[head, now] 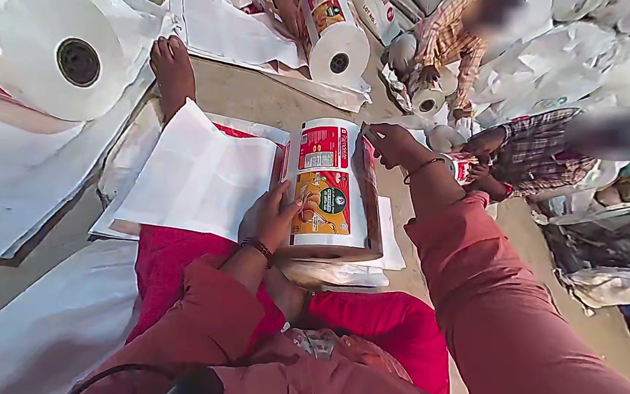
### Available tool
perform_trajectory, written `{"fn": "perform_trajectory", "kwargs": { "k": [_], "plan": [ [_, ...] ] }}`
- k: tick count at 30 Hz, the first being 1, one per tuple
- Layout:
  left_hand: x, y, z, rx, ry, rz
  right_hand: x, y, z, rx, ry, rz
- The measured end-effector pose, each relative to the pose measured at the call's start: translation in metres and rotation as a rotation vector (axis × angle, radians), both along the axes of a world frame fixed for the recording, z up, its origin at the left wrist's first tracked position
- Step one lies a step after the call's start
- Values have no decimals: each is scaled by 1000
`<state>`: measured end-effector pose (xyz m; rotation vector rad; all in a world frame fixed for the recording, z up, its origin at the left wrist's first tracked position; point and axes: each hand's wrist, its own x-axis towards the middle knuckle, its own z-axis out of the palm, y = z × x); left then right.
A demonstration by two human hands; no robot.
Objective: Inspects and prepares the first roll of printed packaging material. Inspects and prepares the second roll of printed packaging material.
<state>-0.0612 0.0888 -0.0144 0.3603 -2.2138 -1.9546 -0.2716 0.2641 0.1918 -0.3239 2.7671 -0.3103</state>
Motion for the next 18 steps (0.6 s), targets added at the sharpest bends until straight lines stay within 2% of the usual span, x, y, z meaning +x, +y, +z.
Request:
{"fn": "perform_trajectory", "kwargs": {
  "k": [8,18],
  "plan": [
    [6,3,-1,19,54,2,25,3,6,81,-19,99],
    [2,-3,-7,-35,69,-50,85,16,12,131,-90,67]
  ]
}}
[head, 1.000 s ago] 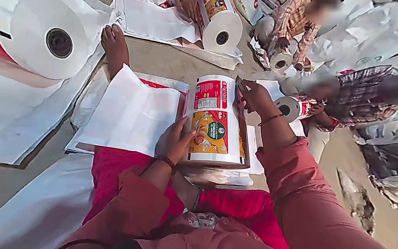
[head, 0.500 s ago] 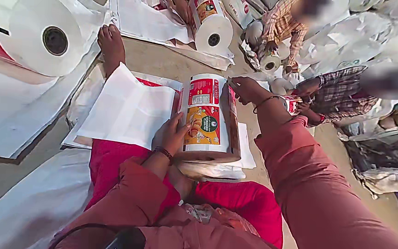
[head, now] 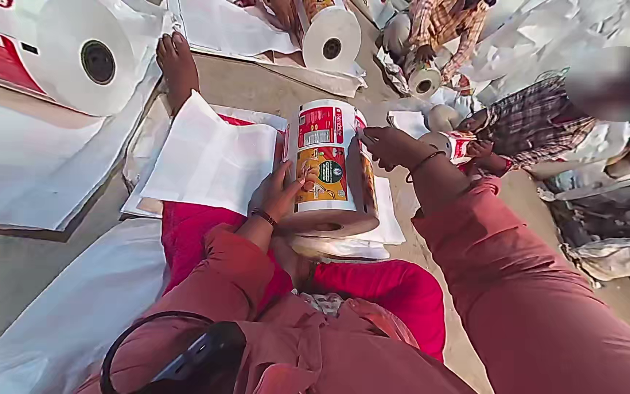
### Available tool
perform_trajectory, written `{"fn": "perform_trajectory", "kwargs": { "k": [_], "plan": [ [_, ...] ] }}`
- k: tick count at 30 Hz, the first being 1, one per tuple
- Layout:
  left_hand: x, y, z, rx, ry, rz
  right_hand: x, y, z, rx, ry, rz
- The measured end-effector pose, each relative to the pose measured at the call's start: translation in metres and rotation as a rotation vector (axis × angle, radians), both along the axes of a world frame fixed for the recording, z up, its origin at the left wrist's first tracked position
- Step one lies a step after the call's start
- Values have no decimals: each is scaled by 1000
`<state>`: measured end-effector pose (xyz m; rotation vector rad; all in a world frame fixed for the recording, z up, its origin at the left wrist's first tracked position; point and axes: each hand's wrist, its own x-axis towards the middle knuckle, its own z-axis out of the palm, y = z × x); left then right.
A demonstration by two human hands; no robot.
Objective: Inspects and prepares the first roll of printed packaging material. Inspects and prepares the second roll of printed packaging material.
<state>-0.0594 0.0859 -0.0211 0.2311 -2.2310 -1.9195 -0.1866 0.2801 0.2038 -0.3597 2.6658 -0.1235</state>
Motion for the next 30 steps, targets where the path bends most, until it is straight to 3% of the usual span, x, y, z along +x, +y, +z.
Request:
{"fn": "perform_trajectory", "kwargs": {
  "k": [6,11,18,20,22,26,30],
  "plan": [
    [6,1,7,11,-17,-22,51,16,2,-47,-80,-80],
    [11,0,13,-95,-31,-1,106,30,7,-53,-137,-108],
    [10,0,7,-41,-6,0,210,81,18,-1,-390,59],
    [16,-2,11,-67,-14,-2,235,100,10,-42,-417,-25],
    [25,5,11,-102,33,-7,244,134,3,-356,-306,-190],
    [39,17,32,-381,350,104,239,175,-34,-1097,-173,-394],
    [46,50,75,-739,500,-20,227,180,-100,-1519,-103,-562]
  ]
}}
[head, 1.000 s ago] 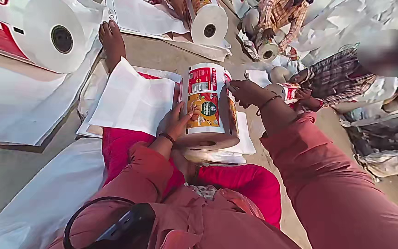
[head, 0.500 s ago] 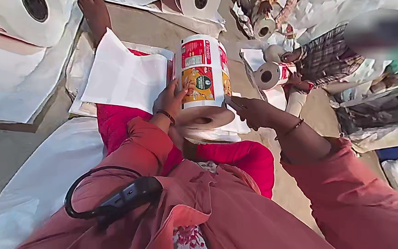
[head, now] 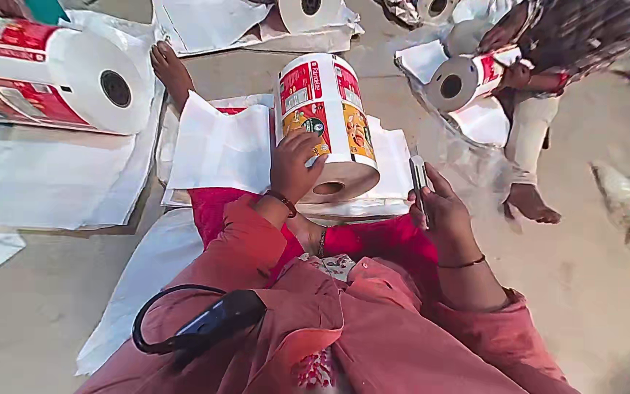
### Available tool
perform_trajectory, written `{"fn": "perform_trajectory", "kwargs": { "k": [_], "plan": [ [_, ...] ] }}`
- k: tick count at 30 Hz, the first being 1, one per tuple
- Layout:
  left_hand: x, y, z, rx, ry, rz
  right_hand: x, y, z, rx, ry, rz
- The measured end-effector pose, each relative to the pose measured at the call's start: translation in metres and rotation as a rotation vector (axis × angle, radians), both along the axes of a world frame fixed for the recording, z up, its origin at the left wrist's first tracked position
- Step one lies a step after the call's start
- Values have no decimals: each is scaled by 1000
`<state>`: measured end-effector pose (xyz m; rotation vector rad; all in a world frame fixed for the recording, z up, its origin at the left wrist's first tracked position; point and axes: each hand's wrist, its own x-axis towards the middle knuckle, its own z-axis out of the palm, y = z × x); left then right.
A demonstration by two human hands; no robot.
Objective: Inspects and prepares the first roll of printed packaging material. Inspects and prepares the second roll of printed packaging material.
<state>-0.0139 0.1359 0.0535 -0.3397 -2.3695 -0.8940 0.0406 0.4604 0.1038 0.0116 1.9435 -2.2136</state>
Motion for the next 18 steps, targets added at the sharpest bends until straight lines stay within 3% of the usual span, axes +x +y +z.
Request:
{"fn": "perform_trajectory", "kwargs": {
  "k": [3,6,18],
  "plan": [
    [0,32,27,-270,-131,-2,-10,3,-38,-79,-14,-15],
    [-6,53,40,-411,-325,47,-19,7,-51,-75,-1,48],
    [-11,52,69,-408,-463,49,-9,37,-39,-207,52,42]
  ]
}}
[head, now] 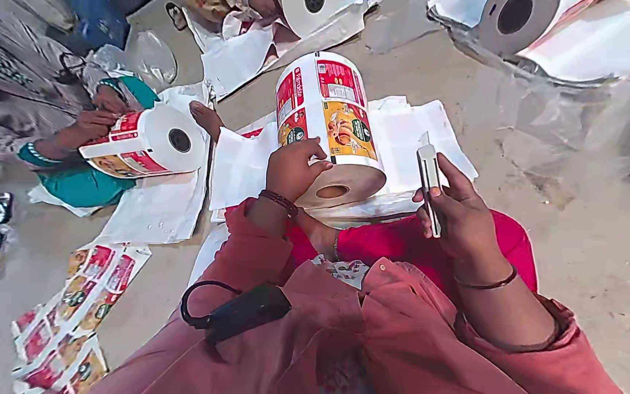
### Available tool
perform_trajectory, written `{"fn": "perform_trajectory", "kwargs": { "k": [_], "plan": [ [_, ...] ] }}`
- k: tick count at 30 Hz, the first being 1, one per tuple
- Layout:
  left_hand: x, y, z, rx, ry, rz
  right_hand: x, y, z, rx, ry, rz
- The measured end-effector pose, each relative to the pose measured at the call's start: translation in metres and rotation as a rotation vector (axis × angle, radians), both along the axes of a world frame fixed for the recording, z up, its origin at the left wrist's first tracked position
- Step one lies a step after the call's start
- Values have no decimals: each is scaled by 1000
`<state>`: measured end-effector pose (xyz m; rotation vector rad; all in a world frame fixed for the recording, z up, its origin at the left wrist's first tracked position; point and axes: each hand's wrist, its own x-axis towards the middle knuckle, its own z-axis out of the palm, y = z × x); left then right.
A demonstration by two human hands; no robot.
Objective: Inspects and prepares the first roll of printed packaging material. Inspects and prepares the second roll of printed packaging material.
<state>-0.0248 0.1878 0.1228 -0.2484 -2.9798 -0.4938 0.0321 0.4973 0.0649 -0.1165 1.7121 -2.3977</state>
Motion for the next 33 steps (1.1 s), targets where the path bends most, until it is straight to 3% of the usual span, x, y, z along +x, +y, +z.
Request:
{"fn": "perform_trajectory", "kwargs": {
  "k": [7,12,18,21,27,33],
  "plan": [
    [0,7,-1,16,31,11,1,-2,5,-12,-4,31],
    [-2,5,1,28,33,119,1,-2,3,12,-10,24],
    [2,4,-5,-100,114,63,1,-5,-1,28,-6,23],
    [2,-2,5,-86,192,171,0,-6,-2,39,4,19],
    [3,-70,28,175,259,512,-1,-5,-5,45,18,14],
    [21,-166,2,485,289,776,-2,-8,-6,41,-3,-1]
  ]
}}
